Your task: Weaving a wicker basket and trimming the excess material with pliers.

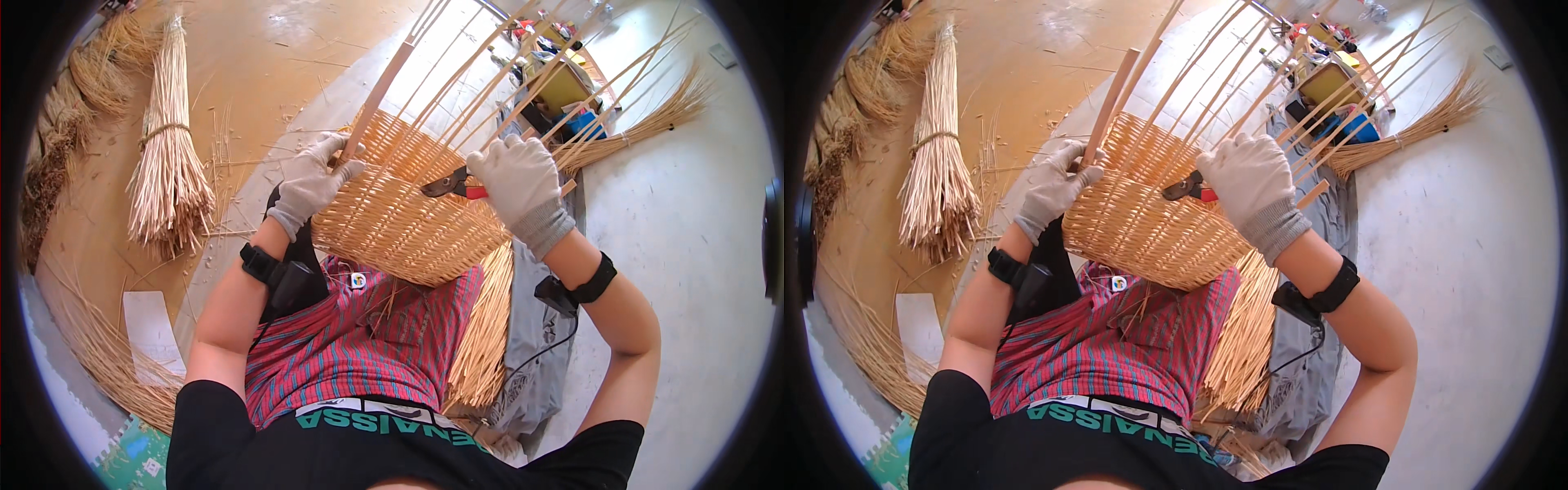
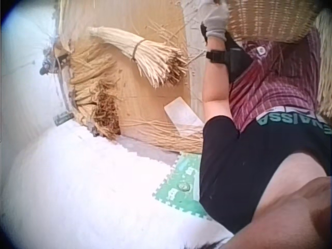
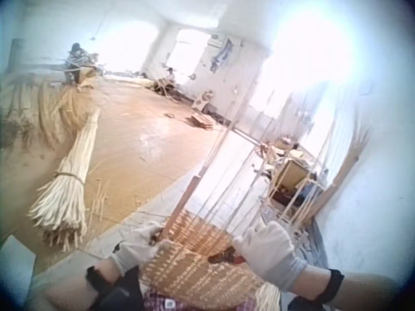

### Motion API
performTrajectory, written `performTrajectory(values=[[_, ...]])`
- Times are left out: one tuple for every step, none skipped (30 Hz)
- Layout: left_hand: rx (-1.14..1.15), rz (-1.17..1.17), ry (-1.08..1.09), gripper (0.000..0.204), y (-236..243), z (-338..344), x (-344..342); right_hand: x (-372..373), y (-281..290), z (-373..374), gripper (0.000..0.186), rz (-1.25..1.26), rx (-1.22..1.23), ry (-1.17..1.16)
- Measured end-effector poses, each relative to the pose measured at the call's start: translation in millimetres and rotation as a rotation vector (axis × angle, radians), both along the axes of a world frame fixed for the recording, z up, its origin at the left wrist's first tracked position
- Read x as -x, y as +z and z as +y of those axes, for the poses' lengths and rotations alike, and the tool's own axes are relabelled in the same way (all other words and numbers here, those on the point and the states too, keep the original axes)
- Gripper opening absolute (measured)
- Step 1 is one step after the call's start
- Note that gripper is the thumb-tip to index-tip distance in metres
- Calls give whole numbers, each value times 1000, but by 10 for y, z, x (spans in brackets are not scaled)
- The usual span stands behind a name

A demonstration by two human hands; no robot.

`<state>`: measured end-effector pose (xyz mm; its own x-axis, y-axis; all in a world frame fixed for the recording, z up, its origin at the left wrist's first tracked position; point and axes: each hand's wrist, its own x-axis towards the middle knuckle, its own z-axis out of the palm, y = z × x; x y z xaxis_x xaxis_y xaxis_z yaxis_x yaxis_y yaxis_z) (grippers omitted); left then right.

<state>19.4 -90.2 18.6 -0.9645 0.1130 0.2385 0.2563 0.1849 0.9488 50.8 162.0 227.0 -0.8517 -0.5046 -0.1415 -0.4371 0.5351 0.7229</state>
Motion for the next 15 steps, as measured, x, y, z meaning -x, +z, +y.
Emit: performTrajectory(values=[[18,-8,22,41,23,-6,-11,27,-15,86,22,30,13,38],[16,-6,15,41,80,22,-48,22,-19,146,35,62,23,72],[55,43,136,42,155,72,-94,15,-39,158,35,64,23,64],[94,93,257,45,219,123,-144,4,-66,153,37,58,30,32],[99,94,264,45,279,126,-205,21,-84,120,39,50,42,14],[260,397,339,44,330,157,-270,14,-84,110,39,51,42,12],[420,701,410,44,364,211,-323,9,-78,100,24,92,44,50],[584,740,410,32,373,320,-370,5,-83,88,11,128,48,90],[585,735,410,32,392,389,-352,2,-66,66,11,124,48,92],[733,619,264,25,412,442,-306,2,-33,39,11,95,53,73],[873,504,118,19,436,487,-252,14,-6,28,11,72,56,53],[907,476,93,15,446,519,-220,34,-11,13,11,75,55,52],[906,480,93,15,287,560,-129,57,-25,-13,11,80,61,76],[369,345,9,14,-16,592,-14,68,-52,-44,11,83,70,101],[-164,195,-79,13,-50,610,9,78,-81,-49,11,82,73,93]])
